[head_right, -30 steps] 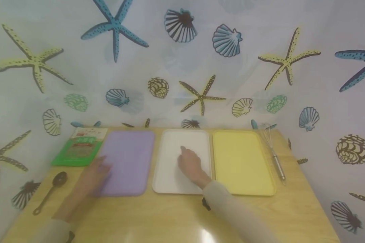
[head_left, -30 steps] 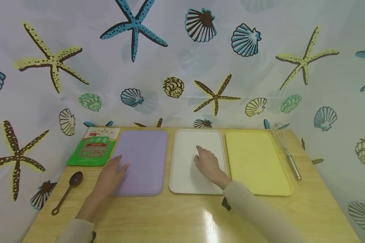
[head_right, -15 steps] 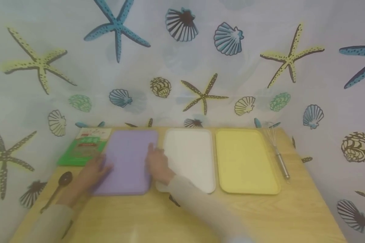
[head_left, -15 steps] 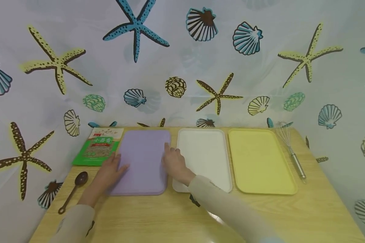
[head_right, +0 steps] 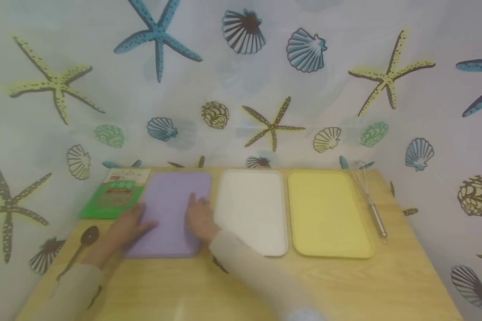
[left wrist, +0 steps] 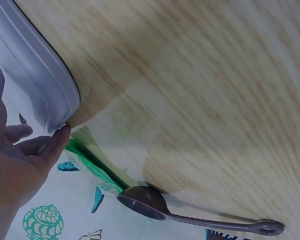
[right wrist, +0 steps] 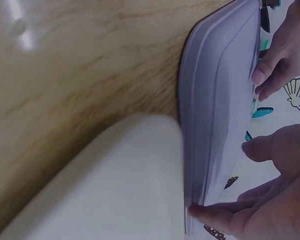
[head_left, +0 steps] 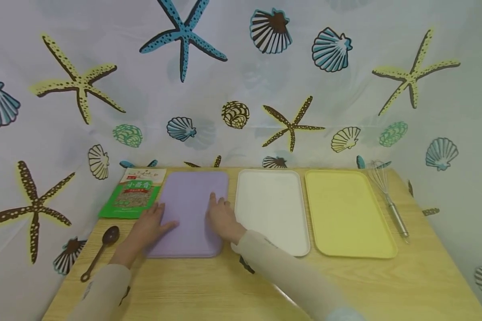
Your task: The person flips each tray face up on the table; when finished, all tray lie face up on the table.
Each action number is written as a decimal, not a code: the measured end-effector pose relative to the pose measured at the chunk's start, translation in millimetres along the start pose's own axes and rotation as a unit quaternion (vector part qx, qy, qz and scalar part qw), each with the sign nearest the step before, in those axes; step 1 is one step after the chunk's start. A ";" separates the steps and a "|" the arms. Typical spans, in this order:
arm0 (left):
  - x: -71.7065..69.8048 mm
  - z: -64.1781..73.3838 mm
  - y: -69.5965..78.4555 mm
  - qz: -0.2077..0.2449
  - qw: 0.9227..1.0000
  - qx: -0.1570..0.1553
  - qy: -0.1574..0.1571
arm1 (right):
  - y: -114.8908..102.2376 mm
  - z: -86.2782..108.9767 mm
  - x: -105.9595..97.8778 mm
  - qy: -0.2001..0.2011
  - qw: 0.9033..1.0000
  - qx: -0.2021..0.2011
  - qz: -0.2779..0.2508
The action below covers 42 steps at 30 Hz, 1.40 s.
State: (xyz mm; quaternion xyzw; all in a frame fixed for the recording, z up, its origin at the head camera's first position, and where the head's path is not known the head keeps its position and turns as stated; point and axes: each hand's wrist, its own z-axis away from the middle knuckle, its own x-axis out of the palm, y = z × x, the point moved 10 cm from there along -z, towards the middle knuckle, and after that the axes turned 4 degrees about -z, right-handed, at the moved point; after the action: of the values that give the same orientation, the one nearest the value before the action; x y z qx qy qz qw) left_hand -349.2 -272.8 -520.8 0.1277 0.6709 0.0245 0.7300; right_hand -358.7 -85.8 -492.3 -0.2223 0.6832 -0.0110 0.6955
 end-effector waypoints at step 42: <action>-0.4 -3.9 -9.2 0.096 0.994 -0.045 -0.040 | 59.5 11.5 -12.2 0.093 0.840 0.166 -0.508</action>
State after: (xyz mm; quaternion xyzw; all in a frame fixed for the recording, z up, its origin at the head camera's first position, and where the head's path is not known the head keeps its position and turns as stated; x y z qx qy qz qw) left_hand -354.3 -281.2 -522.7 0.1594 0.6243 0.1199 0.7553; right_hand -365.7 -24.8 -500.4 -0.4174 0.5239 -0.4966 0.5520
